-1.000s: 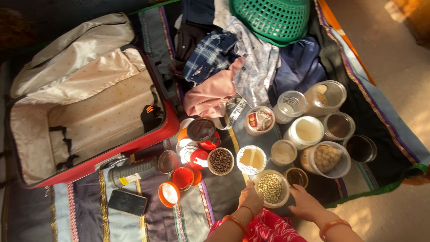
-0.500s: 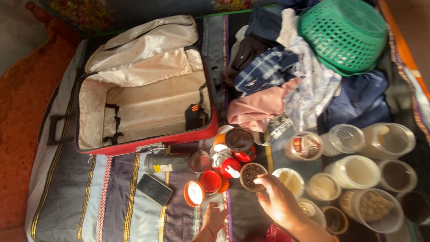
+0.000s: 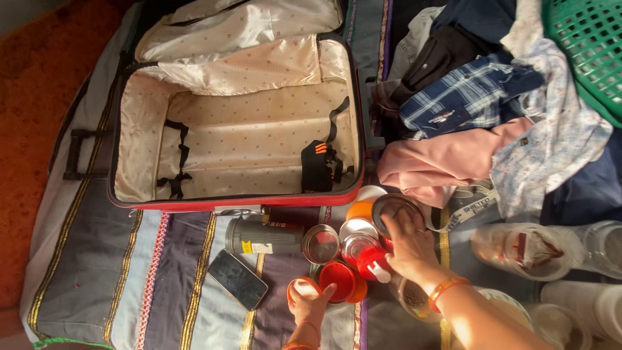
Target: The person arranges and seals multiple small jars containing dry food items on a bed next to an open suitcase. They pick up each jar, screw on the lid, and place it back among the others. The person handles several jars one at a time, ensuring each is closed before moving to the next.
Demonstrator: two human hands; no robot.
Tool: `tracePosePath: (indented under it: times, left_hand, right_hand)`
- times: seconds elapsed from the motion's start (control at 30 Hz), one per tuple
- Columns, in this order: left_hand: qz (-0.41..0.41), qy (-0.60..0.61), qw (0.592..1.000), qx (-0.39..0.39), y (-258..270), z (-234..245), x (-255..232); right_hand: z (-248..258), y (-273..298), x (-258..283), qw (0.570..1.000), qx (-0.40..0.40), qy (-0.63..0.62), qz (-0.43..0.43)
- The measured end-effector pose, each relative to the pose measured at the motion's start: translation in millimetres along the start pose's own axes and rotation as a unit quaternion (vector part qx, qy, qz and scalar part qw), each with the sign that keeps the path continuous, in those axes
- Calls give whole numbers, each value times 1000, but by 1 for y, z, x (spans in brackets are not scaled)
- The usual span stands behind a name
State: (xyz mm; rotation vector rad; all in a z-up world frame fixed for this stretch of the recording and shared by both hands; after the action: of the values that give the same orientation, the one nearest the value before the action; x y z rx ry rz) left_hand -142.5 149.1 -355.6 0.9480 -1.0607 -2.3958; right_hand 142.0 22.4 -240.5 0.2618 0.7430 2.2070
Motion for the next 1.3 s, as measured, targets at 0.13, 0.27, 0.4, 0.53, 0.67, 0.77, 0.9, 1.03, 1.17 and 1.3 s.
tracePosePath:
  times: [0.13,0.27,0.4,0.53,0.67,0.77,0.9,1.03,1.17,1.3]
  left_hand:
    - [-14,114,993,15,-19,-46,13]
    - [-38,223,973,43,-41,-85,26]
    - [-35,317,944,89,-48,-101,38]
    - [-116,435,887,101,-41,-76,9]
    - [-41,315,945,79,-15,-31,-19]
    - [-154,115,981,30,3,-4,-68]
    - [-371,-39,927,31,15,7,-129]
    - [-393,-16,917,70,0,-16,-166]
    - [-254,-221,930,146,-27,-55,-164]
    - [-339,-293,879,164,-43,-78,-171]
  right_hand:
    - [-21,-34,-21,993,-24,-87,-76]
    - [-47,-60,-33,936,-129,-321,-58]
    - [-59,-69,-32,924,-72,-357,-115]
    - [-31,-50,-2,958,-55,-278,-40]
    - [-10,-29,40,964,56,-261,22]
    - [-3,-28,38,967,159,-198,2]
    - [11,-65,5,972,32,-227,-42]
    - [-1,-125,-9,964,-16,-264,2]
    - [-30,-160,-11,960,31,-276,-17]
    - [-44,-153,1,923,41,-383,-14]
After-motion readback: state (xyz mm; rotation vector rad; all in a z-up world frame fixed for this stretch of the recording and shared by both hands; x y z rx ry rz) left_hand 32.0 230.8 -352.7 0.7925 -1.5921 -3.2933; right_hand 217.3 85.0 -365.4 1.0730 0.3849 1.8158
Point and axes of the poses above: each hand's wrist, its own y-axis away from the middle knuckle, its own z-axis out of the back of the hand, x = y × z, the point moved 6 cm from there along -y, towards the middle knuckle, and after that the axes turned 12 degrees about y, right-handed, at the moved point
